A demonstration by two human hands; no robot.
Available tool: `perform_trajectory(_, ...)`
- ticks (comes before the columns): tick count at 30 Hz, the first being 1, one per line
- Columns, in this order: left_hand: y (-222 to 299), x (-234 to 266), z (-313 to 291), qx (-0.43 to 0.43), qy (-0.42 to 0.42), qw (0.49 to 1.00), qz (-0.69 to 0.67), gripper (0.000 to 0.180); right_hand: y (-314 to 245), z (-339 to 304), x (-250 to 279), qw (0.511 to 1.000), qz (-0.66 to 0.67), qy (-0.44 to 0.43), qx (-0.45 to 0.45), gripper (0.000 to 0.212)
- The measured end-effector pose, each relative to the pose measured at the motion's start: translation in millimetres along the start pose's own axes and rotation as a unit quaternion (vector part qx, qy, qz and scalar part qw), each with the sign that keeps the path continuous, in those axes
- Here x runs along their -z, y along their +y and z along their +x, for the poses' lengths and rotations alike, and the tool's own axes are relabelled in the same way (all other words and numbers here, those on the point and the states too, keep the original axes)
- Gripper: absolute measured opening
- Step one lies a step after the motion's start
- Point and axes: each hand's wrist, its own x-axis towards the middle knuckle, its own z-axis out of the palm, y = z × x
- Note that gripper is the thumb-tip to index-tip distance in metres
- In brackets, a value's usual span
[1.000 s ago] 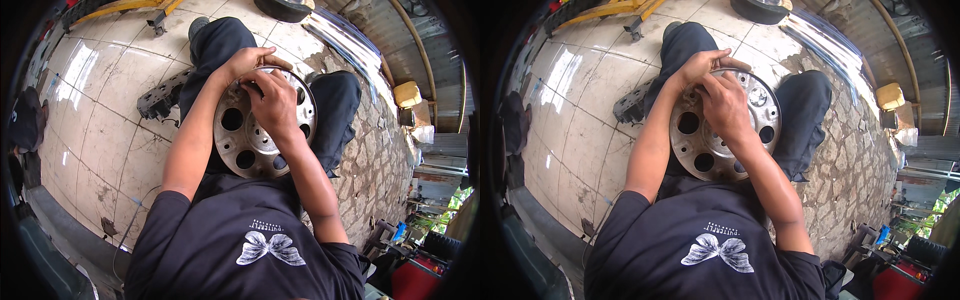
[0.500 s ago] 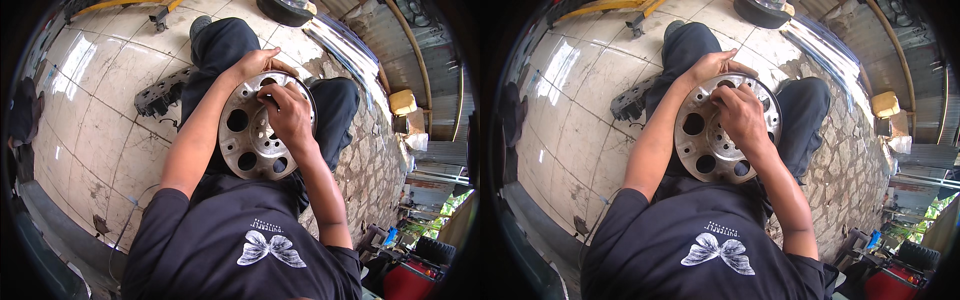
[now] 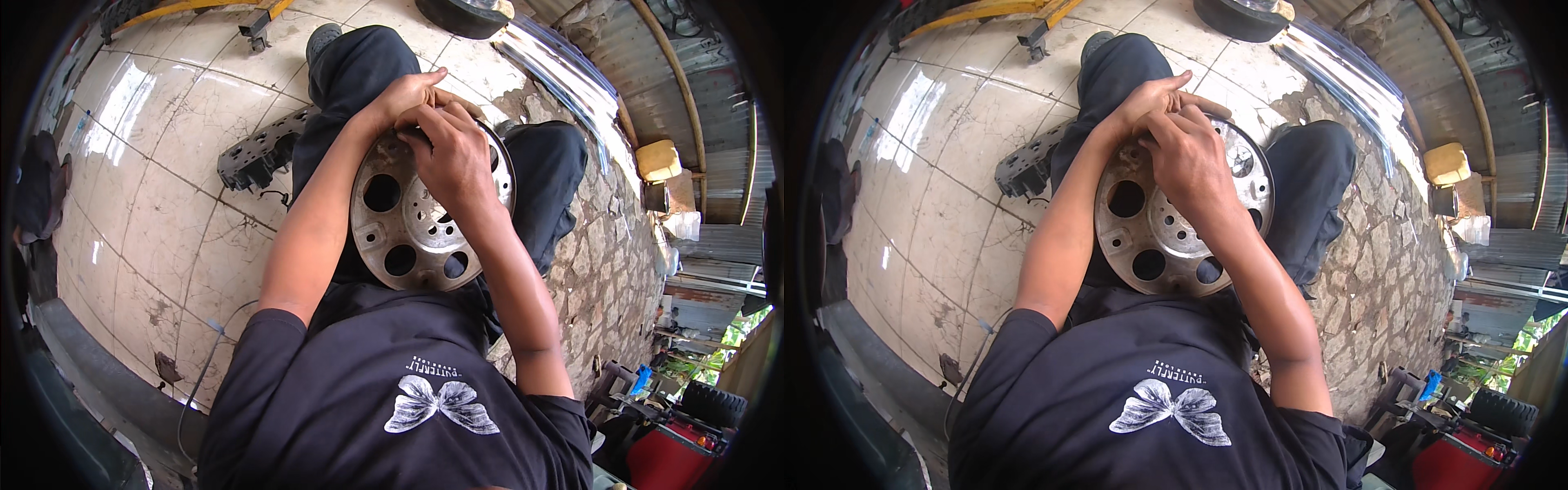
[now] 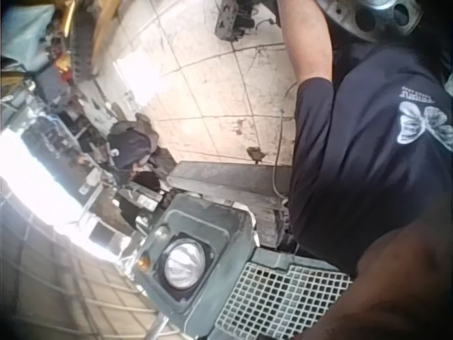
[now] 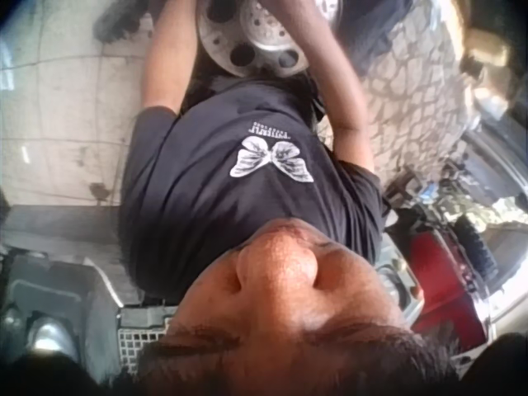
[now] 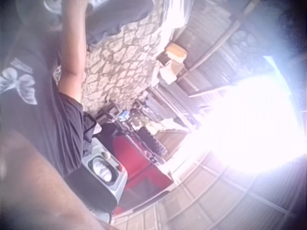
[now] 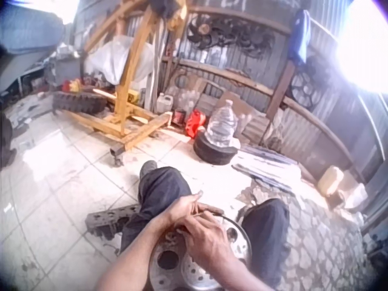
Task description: The person sits on the floor and scrubs a metal wheel hub with a small abrasive pad, focusing on the central hub area and the bolt holes. The person rotates the hub to access different sections and continues scrubbing the same areas repeatedly.
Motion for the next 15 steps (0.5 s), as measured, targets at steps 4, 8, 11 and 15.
perform_trajectory(4, -11, -43, 14, -0.015, 0.331, 0.916, 0.226, 0.083, -1, -27, 18, 0.997, 0.013, -0.056, -0.056, 0.015)
perform_trajectory(8, -6, -36, 12, 0.009, 0.295, 0.928, 0.230, 0.083, -4, -23, 17, 0.997, 0.010, -0.043, -0.066, 0.014)
perform_trajectory(11, -6, -32, 4, 0.009, 0.309, 0.934, 0.179, 0.083, -3, -2, 12, 0.999, 0.011, -0.020, -0.046, 0.018)
perform_trajectory(15, -6, -53, 10, -0.006, 0.341, 0.917, 0.205, 0.086, -6, -17, 30, 0.986, 0.072, 0.017, -0.148, 0.024)
